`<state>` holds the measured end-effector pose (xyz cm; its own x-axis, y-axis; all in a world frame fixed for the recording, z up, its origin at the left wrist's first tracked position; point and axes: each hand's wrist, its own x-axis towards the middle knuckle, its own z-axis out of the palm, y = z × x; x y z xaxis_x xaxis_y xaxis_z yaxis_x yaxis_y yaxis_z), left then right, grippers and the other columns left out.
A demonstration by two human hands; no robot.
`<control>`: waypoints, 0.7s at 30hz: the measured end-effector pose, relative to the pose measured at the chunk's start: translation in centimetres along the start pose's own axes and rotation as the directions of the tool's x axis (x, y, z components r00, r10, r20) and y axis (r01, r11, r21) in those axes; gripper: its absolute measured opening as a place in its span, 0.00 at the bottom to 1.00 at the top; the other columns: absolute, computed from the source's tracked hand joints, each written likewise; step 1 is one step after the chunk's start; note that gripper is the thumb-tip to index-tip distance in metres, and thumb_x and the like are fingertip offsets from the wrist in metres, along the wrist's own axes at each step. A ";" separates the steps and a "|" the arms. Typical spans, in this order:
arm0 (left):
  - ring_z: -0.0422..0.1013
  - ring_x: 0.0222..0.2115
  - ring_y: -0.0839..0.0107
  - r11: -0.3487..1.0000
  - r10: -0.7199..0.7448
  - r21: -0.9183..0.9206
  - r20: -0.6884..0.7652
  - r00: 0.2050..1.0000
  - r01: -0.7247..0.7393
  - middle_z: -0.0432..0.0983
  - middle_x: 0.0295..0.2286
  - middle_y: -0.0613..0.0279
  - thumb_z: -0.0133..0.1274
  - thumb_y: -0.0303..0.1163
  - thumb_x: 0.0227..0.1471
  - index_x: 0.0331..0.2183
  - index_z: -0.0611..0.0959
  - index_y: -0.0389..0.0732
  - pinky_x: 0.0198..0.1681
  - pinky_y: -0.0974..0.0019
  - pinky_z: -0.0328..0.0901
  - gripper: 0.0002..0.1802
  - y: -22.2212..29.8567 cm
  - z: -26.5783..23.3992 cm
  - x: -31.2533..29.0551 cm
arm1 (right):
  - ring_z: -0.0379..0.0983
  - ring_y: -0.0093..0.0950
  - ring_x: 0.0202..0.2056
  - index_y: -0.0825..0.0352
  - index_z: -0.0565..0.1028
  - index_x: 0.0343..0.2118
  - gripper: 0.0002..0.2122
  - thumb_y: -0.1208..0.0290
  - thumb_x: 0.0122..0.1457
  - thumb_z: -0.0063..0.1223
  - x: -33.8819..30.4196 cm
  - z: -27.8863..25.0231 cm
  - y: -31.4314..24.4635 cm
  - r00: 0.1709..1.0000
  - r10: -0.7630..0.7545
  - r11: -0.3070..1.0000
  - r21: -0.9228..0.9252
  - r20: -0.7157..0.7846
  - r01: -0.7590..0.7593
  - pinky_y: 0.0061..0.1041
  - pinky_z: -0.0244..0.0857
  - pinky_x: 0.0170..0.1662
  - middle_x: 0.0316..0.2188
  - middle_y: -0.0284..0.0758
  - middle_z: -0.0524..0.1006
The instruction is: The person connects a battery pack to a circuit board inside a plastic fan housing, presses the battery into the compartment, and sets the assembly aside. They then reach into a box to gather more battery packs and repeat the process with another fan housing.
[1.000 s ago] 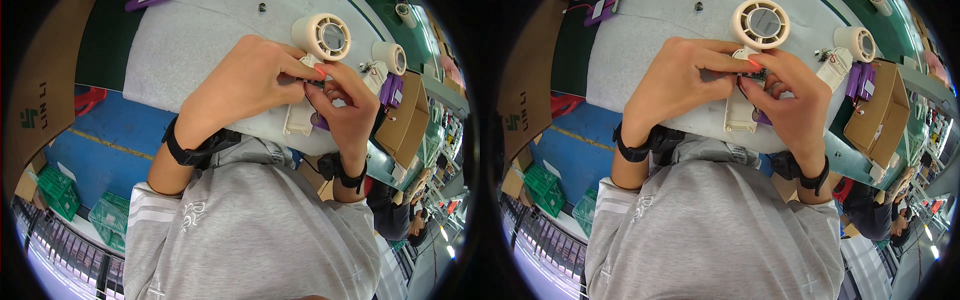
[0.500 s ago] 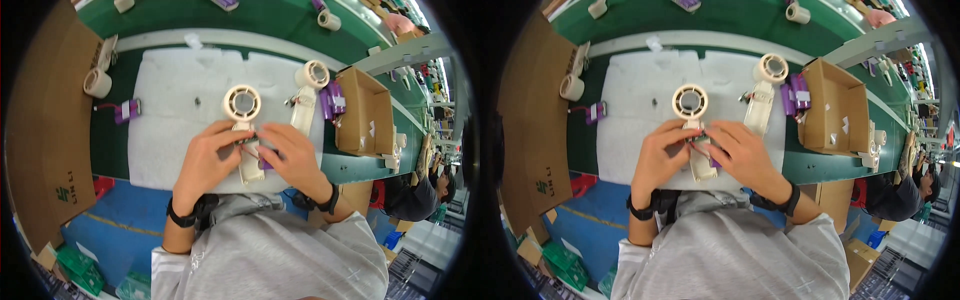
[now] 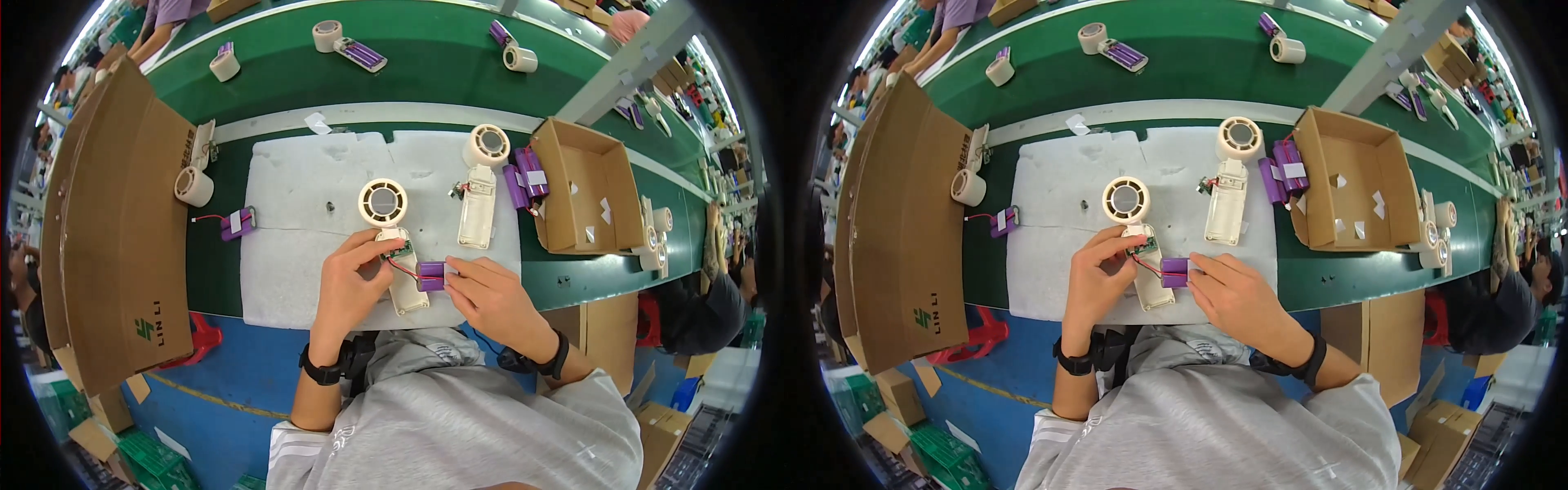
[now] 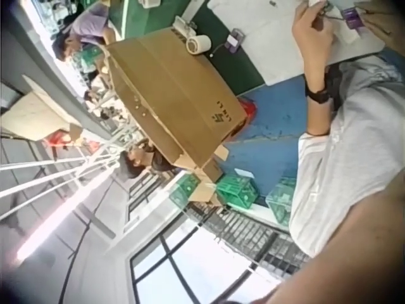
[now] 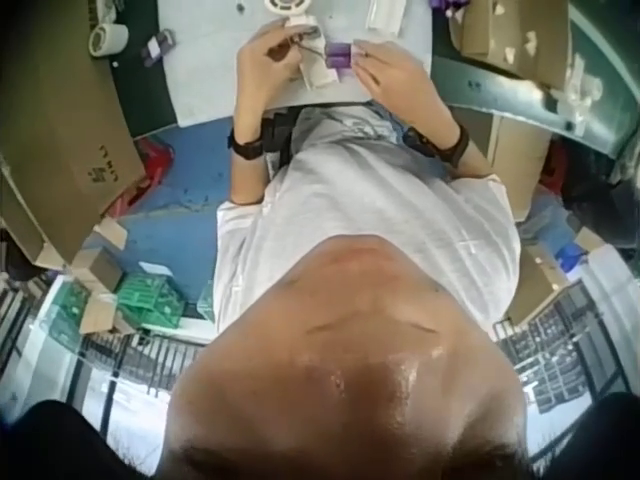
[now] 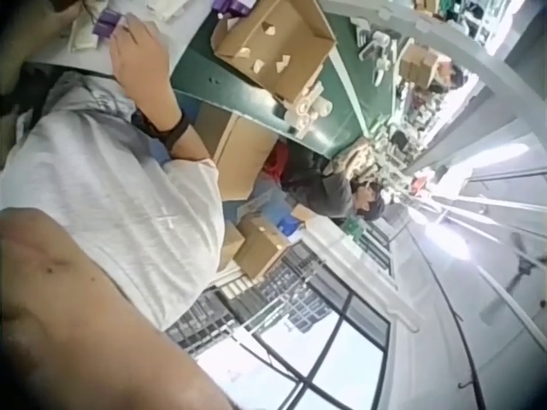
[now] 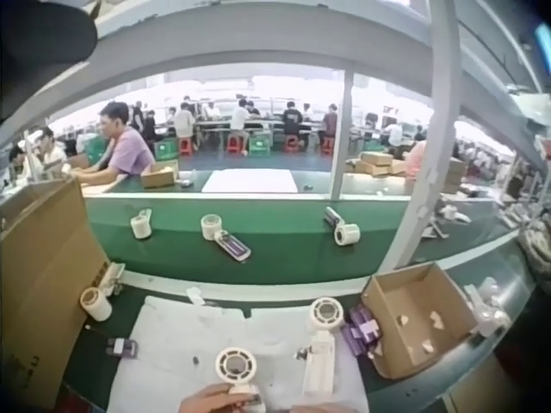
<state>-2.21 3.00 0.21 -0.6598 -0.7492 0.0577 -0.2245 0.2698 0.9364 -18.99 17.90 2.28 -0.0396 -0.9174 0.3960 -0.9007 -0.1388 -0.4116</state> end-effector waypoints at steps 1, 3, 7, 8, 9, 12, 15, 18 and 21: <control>0.73 0.31 0.73 1.000 0.006 -0.016 0.018 1.000 -0.006 0.77 0.41 0.58 0.53 0.19 0.42 0.39 0.85 0.40 0.33 0.74 0.66 0.18 0.1 0.3 0.1 | 0.74 0.32 0.31 0.71 0.78 0.30 0.08 0.78 0.45 0.62 -0.1 -0.1 0.0 1.000 0.015 1.000 -0.007 -0.012 -0.015 0.27 0.71 0.34 0.39 0.39 0.78; 0.72 0.31 0.74 1.000 0.003 -0.013 0.016 1.000 -0.003 0.77 0.41 0.58 0.53 0.19 0.42 0.39 0.85 0.40 0.33 0.74 0.66 0.18 -0.3 0.2 -0.3 | 0.74 0.32 0.30 0.71 0.78 0.29 0.06 0.78 0.46 0.60 0.3 0.2 -0.2 0.999 -0.043 0.999 -0.027 0.028 0.044 0.27 0.70 0.35 0.39 0.41 0.78; 0.70 0.30 0.76 1.000 -0.011 -0.019 -0.002 1.000 0.011 0.77 0.42 0.57 0.53 0.19 0.42 0.39 0.84 0.39 0.33 0.75 0.65 0.18 -0.7 0.3 -0.2 | 0.74 0.32 0.29 0.71 0.77 0.27 0.05 0.78 0.47 0.58 -0.1 1.0 0.2 0.997 -0.051 0.995 -0.088 0.049 0.055 0.27 0.70 0.35 0.38 0.40 0.78; 0.70 0.29 0.76 1.000 -0.023 -0.021 0.002 1.000 0.023 0.77 0.42 0.57 0.53 0.19 0.41 0.39 0.84 0.39 0.33 0.75 0.65 0.19 -0.6 0.3 -0.2 | 0.74 0.32 0.29 0.71 0.77 0.27 0.04 0.77 0.47 0.58 -0.2 0.9 0.3 0.997 -0.052 0.993 -0.101 0.057 0.058 0.27 0.70 0.36 0.38 0.40 0.79; 0.69 0.29 0.76 0.999 -0.040 -0.021 -0.001 0.999 0.040 0.77 0.42 0.57 0.53 0.19 0.41 0.39 0.84 0.39 0.32 0.75 0.65 0.19 -0.7 0.3 -0.2 | 0.74 0.32 0.29 0.71 0.77 0.27 0.04 0.77 0.47 0.58 -0.2 0.8 0.3 0.998 -0.047 0.993 -0.108 0.049 0.052 0.27 0.70 0.36 0.38 0.40 0.79; 0.69 0.28 0.77 0.999 -0.031 -0.025 0.004 1.000 0.031 0.77 0.42 0.57 0.53 0.19 0.41 0.39 0.84 0.39 0.32 0.75 0.65 0.19 -1.0 0.3 -0.3 | 0.74 0.32 0.29 0.71 0.77 0.27 0.05 0.77 0.47 0.59 0.0 0.3 0.5 0.999 0.028 0.996 0.089 0.027 -0.031 0.27 0.70 0.36 0.37 0.39 0.79; 0.68 0.28 0.77 0.999 -0.032 -0.024 0.011 0.999 0.032 0.76 0.42 0.57 0.53 0.19 0.41 0.40 0.84 0.38 0.32 0.75 0.65 0.19 -1.2 0.1 -0.3 | 0.74 0.32 0.29 0.71 0.77 0.26 0.05 0.76 0.48 0.59 0.1 0.3 0.5 1.000 0.020 0.992 0.123 0.005 -0.020 0.28 0.69 0.36 0.36 0.38 0.79; 0.68 0.28 0.76 0.999 -0.040 -0.016 0.020 0.999 0.041 0.76 0.43 0.57 0.53 0.19 0.41 0.40 0.84 0.38 0.32 0.75 0.65 0.20 -1.3 0.1 -0.1 | 0.74 0.32 0.29 0.71 0.77 0.26 0.05 0.76 0.48 0.59 -0.1 0.1 0.8 1.000 0.015 0.990 0.138 -0.005 -0.014 0.28 0.69 0.36 0.37 0.38 0.79; 0.68 0.28 0.77 0.999 -0.043 -0.031 0.009 0.999 0.044 0.77 0.42 0.58 0.53 0.19 0.40 0.40 0.84 0.38 0.32 0.75 0.65 0.19 -1.4 -0.3 -0.4 | 0.74 0.33 0.29 0.71 0.77 0.26 0.05 0.75 0.48 0.59 0.0 0.4 0.8 1.000 -0.013 0.988 0.155 0.004 0.012 0.29 0.69 0.36 0.38 0.39 0.79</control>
<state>-1.45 2.73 -1.04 -0.6555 -0.7550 0.0140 -0.2308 0.2181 0.9482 -19.51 17.66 1.62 -0.0263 -0.9169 0.3982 -0.8230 -0.2063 -0.5293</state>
